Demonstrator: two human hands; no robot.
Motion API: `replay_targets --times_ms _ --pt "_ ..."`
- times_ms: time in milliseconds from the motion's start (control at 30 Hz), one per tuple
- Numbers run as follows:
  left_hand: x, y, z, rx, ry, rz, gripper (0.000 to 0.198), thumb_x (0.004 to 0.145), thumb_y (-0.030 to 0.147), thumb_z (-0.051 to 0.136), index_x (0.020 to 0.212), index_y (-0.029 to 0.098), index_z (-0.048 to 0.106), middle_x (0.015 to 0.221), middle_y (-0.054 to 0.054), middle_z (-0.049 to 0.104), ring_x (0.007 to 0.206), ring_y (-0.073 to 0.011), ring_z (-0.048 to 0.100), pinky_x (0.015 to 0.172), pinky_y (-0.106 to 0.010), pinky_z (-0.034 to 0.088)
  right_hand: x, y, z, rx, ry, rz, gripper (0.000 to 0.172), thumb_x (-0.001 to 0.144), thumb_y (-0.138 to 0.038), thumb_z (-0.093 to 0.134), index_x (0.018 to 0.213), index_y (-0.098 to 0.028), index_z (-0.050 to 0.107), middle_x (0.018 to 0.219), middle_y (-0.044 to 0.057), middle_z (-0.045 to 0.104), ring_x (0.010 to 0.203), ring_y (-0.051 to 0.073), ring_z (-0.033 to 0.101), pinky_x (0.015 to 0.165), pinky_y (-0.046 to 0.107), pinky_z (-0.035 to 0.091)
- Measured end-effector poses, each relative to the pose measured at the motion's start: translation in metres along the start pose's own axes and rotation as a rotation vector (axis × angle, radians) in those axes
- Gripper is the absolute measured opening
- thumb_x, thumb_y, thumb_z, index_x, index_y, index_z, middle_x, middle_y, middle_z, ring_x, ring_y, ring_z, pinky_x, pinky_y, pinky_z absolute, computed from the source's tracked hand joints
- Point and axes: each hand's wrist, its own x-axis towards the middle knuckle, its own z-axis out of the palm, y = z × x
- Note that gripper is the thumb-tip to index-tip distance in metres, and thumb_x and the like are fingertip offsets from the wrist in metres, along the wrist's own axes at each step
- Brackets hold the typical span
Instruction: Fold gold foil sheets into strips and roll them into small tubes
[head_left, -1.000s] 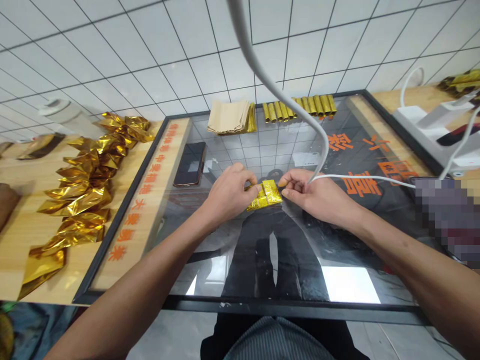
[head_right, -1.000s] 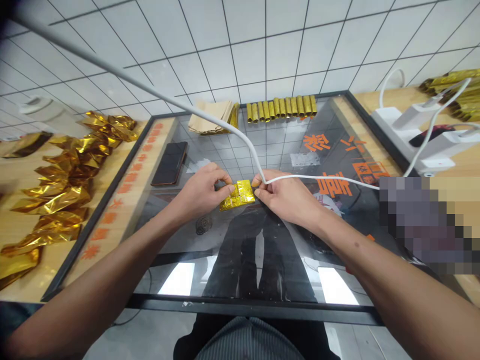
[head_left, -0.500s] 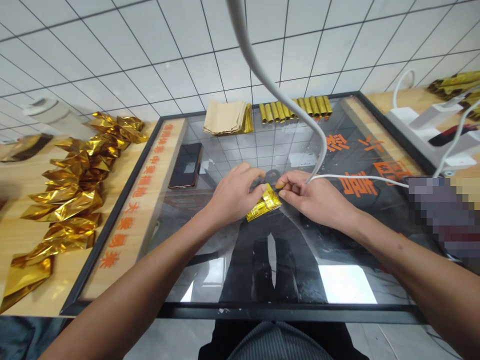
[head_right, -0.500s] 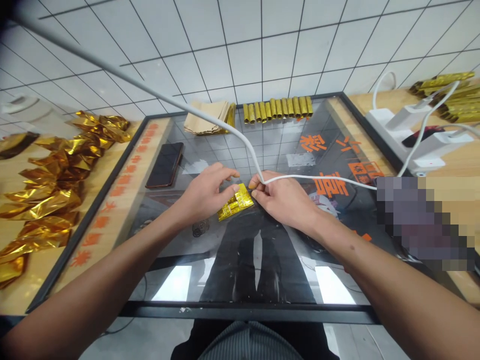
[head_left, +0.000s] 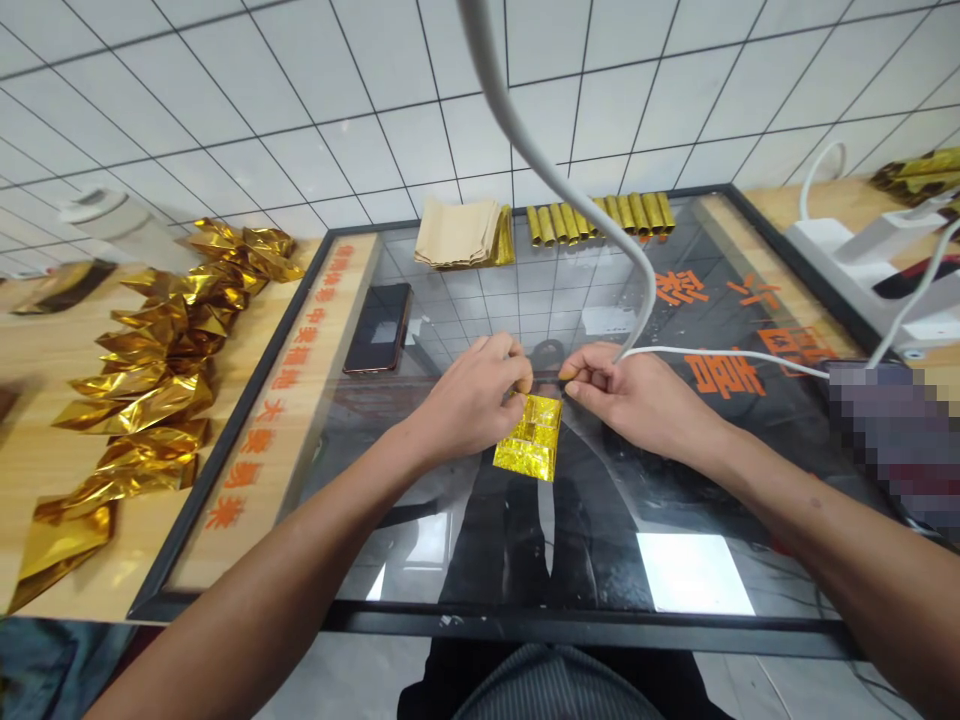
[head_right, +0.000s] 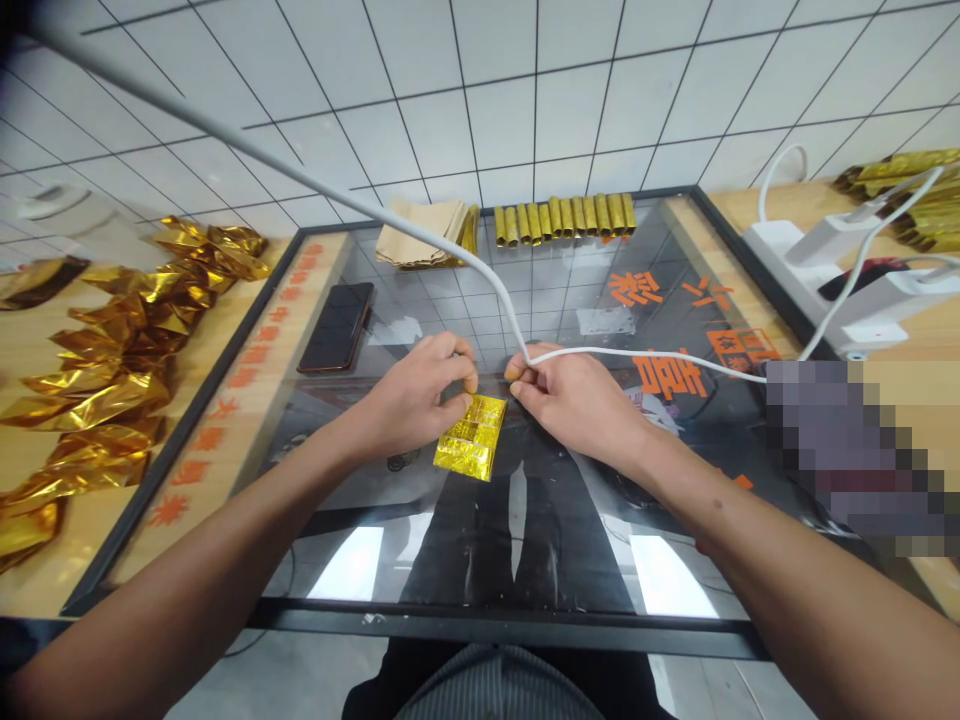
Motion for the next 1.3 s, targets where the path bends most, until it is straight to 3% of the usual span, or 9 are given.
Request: replay_targets --times_ms 133,200,333,433,600,867,1067,1167,1300 --pt "-0.004 0.000 0.000 -0.020 0.011 -0.036 0.003 0.097 0.019 0.065 0.099 0.020 0.067 0.112 -0.008 0.062 0.108 -0.0256 0.060 0.101 -0.044 0.050 0.001 0.000 0.000 -0.004 -0.008 0.015 0.007 0.097 -0.027 0.064 0.097 -0.023 0.070 0.075 -0.003 0.064 0.066 0.016 0.056 0.064 0.031 0.042" --pt "-0.006 0.000 0.000 -0.009 -0.002 -0.041 0.008 0.097 0.024 0.068 0.105 0.020 0.068 0.111 -0.008 0.062 0.107 -0.0261 0.060 0.100 -0.044 0.050 0.001 -0.002 -0.001 -0.018 -0.004 0.021 0.007 0.097 -0.026 0.064 0.097 -0.023 0.070 0.075 -0.003 0.065 0.065 0.015 0.056 0.064 0.032 0.042" --pt "-0.006 0.001 0.002 -0.035 0.000 -0.033 0.012 0.096 0.017 0.065 0.107 0.019 0.068 0.105 -0.006 0.064 0.103 -0.0246 0.062 0.096 -0.041 0.050 0.001 -0.004 -0.001 -0.044 -0.003 0.004 0.009 0.098 -0.025 0.063 0.097 -0.022 0.071 0.075 -0.003 0.065 0.066 0.015 0.057 0.064 0.032 0.041" --pt "-0.003 0.005 0.004 -0.058 0.031 0.015 0.027 0.097 0.010 0.056 0.120 0.021 0.067 0.107 -0.006 0.065 0.104 -0.0239 0.062 0.094 -0.040 0.051 0.001 -0.005 -0.002 -0.055 0.007 -0.012 0.009 0.097 -0.022 0.062 0.096 -0.022 0.071 0.078 -0.002 0.067 0.068 0.015 0.059 0.066 0.032 0.041" --pt "0.006 0.011 0.004 -0.028 -0.065 0.141 0.054 0.096 0.001 0.042 0.135 0.026 0.069 0.118 -0.009 0.061 0.109 -0.0247 0.060 0.097 -0.042 0.051 0.001 -0.004 -0.004 -0.092 0.002 -0.060 0.011 0.095 -0.016 0.061 0.091 -0.022 0.070 0.079 -0.002 0.065 0.069 0.015 0.057 0.066 0.031 0.039" --pt "0.008 0.009 0.008 -0.064 -0.067 0.191 0.043 0.096 0.002 0.046 0.122 0.022 0.074 0.122 -0.010 0.062 0.114 -0.0256 0.061 0.100 -0.042 0.052 0.000 -0.009 -0.004 -0.228 0.054 -0.064 0.016 0.099 -0.012 0.058 0.098 -0.018 0.073 0.093 0.004 0.072 0.076 0.018 0.063 0.073 0.032 0.044" --pt "0.009 0.009 0.008 -0.056 -0.049 0.153 0.019 0.099 0.011 0.054 0.097 0.021 0.070 0.112 -0.008 0.063 0.107 -0.0243 0.062 0.095 -0.039 0.050 -0.001 -0.009 -0.003 -0.337 0.056 -0.103 0.016 0.101 -0.014 0.058 0.104 -0.017 0.073 0.103 0.008 0.076 0.082 0.020 0.067 0.077 0.034 0.046" --pt "0.008 0.002 0.005 -0.062 0.018 0.048 0.017 0.096 0.008 0.054 0.092 0.020 0.065 0.099 -0.005 0.064 0.098 -0.0223 0.062 0.087 -0.036 0.049 -0.002 -0.008 -0.003 -0.355 0.049 -0.104 0.018 0.101 -0.014 0.057 0.108 -0.017 0.074 0.108 0.009 0.078 0.085 0.022 0.069 0.080 0.035 0.049" --pt "0.005 -0.008 0.004 -0.043 0.108 -0.131 0.015 0.093 0.009 0.057 0.086 0.021 0.063 0.087 -0.001 0.064 0.083 -0.0195 0.061 0.074 -0.034 0.043 -0.001 -0.006 -0.004 -0.319 0.095 -0.134 0.026 0.105 -0.015 0.050 0.114 -0.017 0.074 0.115 0.012 0.077 0.103 0.027 0.072 0.093 0.039 0.051"
